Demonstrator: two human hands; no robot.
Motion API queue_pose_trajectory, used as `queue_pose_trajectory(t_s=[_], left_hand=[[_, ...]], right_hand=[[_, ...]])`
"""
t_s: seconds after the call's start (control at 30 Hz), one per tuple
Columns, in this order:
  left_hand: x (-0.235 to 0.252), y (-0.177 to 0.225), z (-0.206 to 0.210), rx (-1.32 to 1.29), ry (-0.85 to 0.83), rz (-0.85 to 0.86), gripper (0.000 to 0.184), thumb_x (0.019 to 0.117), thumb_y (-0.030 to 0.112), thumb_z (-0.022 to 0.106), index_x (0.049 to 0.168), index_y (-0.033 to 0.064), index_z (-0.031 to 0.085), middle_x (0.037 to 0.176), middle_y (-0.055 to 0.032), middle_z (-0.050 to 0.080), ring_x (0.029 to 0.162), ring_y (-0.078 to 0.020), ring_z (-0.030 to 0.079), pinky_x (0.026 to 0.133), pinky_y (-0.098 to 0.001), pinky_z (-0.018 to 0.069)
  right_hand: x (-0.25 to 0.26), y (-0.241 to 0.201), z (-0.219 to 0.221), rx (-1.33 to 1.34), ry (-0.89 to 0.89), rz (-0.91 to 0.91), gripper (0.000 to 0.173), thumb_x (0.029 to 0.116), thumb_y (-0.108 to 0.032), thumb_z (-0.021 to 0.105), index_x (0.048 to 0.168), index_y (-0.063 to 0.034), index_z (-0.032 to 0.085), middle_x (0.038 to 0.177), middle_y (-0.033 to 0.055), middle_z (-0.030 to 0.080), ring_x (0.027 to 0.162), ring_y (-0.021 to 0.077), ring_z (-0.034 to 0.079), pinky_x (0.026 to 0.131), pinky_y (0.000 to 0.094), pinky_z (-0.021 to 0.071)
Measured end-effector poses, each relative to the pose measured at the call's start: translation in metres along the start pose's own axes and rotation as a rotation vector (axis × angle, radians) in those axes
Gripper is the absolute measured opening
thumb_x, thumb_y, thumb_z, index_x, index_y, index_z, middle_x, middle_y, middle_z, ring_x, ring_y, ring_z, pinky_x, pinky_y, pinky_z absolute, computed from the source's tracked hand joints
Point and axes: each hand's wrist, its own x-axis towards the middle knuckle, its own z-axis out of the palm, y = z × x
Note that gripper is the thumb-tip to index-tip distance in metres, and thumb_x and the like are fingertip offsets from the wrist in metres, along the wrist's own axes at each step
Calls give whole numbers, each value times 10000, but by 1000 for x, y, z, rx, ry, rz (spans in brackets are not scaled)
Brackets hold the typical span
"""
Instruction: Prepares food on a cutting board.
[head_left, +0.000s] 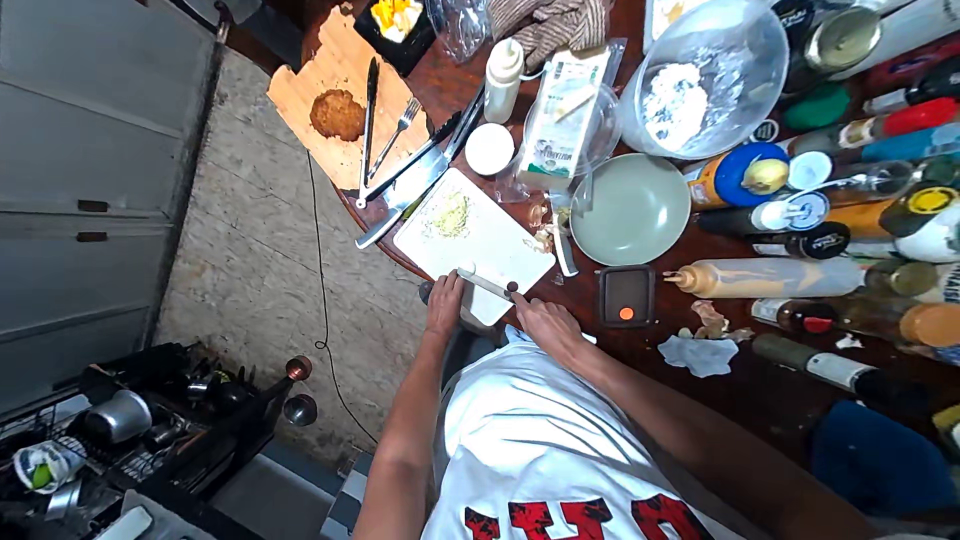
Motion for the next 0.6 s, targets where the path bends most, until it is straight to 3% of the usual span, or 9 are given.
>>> queue_pose_trajectory(t_s=[0.2, 0.37, 0.6], left_hand=[[1, -2, 2, 15, -21, 8, 220, 995, 23, 577, 1177, 47, 697, 1291, -133, 656, 1129, -312, 649, 972, -440, 546], [2, 0, 0, 14, 0, 22, 269, 1002, 27, 571, 1245, 53, 681, 1290, -124, 657, 1095, -303, 657, 951, -428, 551], [0, 0, 1, 10, 4, 27, 257, 979, -1, 577, 1209, 19, 692, 1281, -158, 667, 1116, -328, 664, 965, -457, 549]], right_hand=[[1, 1, -5, 9, -49, 11, 366, 1106, -214, 365, 1414, -96, 523, 1040, 234, 703, 966, 442, 713, 796, 577, 571], [5, 10, -1, 21, -71, 43, 301, 1102, -173, 371, 1292, -54, 572, 997, 229, 712, 966, 441, 720, 780, 576, 582], [1, 6, -5, 59, -35, 6, 328, 1111, -215, 365, 1297, -50, 579, 1010, 245, 707, 977, 458, 710, 804, 599, 569]])
